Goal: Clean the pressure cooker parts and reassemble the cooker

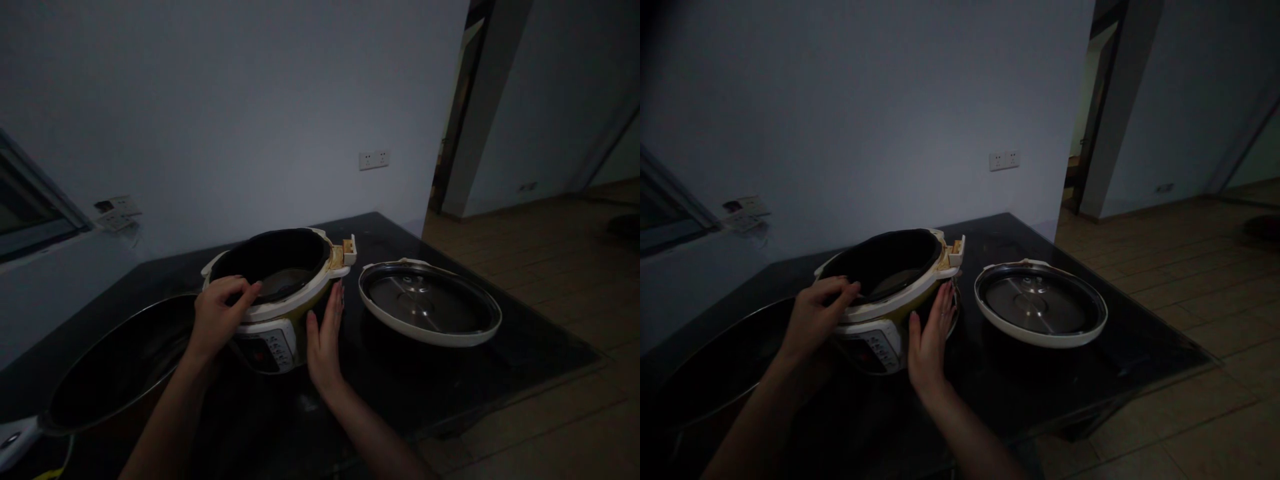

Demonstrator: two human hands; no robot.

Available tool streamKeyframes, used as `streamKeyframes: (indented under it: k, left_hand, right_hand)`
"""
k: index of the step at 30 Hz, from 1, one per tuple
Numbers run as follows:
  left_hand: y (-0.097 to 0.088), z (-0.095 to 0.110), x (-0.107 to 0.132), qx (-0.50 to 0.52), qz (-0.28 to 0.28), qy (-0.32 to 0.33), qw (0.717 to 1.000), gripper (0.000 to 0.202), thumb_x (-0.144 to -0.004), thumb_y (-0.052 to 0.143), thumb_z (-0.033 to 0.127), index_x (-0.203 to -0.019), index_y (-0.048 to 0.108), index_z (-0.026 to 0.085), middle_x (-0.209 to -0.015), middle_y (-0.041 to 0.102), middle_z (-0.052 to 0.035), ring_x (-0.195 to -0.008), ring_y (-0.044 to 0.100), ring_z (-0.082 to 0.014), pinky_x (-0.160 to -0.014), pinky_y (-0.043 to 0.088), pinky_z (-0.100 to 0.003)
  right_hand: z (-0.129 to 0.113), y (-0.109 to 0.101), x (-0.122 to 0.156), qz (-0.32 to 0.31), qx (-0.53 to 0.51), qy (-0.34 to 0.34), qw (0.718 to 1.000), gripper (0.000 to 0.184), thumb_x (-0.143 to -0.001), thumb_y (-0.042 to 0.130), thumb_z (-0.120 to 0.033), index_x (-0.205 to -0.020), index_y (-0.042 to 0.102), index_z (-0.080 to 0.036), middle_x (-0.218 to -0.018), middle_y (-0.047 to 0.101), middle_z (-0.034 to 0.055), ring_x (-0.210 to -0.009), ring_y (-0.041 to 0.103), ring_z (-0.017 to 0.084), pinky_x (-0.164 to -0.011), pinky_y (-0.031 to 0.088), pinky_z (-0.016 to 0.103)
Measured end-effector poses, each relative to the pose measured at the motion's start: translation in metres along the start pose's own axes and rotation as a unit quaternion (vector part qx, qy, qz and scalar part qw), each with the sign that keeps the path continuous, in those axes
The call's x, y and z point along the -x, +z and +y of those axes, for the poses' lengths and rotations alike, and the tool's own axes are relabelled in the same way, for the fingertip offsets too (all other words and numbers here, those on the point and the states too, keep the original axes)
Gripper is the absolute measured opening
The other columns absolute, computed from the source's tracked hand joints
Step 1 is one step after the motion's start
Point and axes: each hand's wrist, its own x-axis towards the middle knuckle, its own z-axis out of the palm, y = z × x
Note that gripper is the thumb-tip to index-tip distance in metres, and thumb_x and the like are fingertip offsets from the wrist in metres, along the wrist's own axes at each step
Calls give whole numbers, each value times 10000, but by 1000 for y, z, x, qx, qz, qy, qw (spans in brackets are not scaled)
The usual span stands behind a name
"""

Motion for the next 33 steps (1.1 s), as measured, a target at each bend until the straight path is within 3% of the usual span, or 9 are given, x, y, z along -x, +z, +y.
streamKeyframes:
  k: [3,7,12,14,18,22,28,33]
  left_hand:
    - [-1,-6,0,-1,14,13,1000,316,-788,609,406,-537,618,215,-619,637,-10,-725,621,-195,-715,451,-311]
    - [-5,-11,0,6,27,40,999,281,-782,617,379,-541,646,237,-587,659,2,-768,653,-211,-795,479,-335]
    - [-10,-14,2,11,20,78,997,276,-811,608,324,-552,655,246,-585,655,22,-693,649,-179,-824,509,-326]
    - [-11,-16,2,7,18,83,996,270,-811,607,312,-552,647,244,-583,651,25,-697,653,-179,-839,518,-326]
    - [-13,-14,2,8,20,77,997,282,-797,601,313,-527,626,235,-560,637,28,-671,650,-172,-863,531,-335]
    - [-15,-7,2,10,6,71,997,283,-785,602,304,-513,631,232,-536,626,33,-612,626,-156,-861,539,-345]
    - [-18,-5,3,9,5,69,998,265,-769,603,292,-518,662,233,-531,632,28,-614,630,-163,-853,547,-354]
    - [-21,-8,4,13,5,58,998,257,-752,611,280,-508,671,232,-517,626,27,-613,629,-168,-855,548,-363]
  right_hand:
    - [9,-4,-13,12,-57,42,997,707,-973,319,-547,-1564,123,-213,-1649,63,66,-1521,22,185,-1218,33,505]
    - [28,-9,-22,30,-145,146,978,827,-896,322,-684,-1543,233,-177,-1634,164,91,-1512,127,194,-1225,91,447]
    - [35,-8,8,36,-193,257,946,877,-879,348,-694,-1557,170,-167,-1637,146,97,-1509,146,210,-1222,134,447]
    - [25,-6,26,37,-167,231,958,809,-919,349,-631,-1561,154,-178,-1647,94,79,-1517,90,210,-1225,109,473]
    - [-4,-1,47,2,-60,80,995,646,-995,358,-426,-1565,89,-280,-1655,23,22,-1521,-6,211,-1219,73,536]
    - [-17,6,48,-13,27,-15,999,696,-998,391,-326,-1551,-32,-350,-1654,-5,26,-1517,-18,270,-1180,132,633]
    - [-10,5,42,-15,55,-53,997,724,-994,404,-305,-1546,-61,-360,-1652,-5,28,-1515,-6,287,-1168,151,658]
    - [-9,-4,28,5,-7,10,1000,638,-1009,355,-372,-1561,39,-317,-1651,33,18,-1518,-2,243,-1201,98,606]
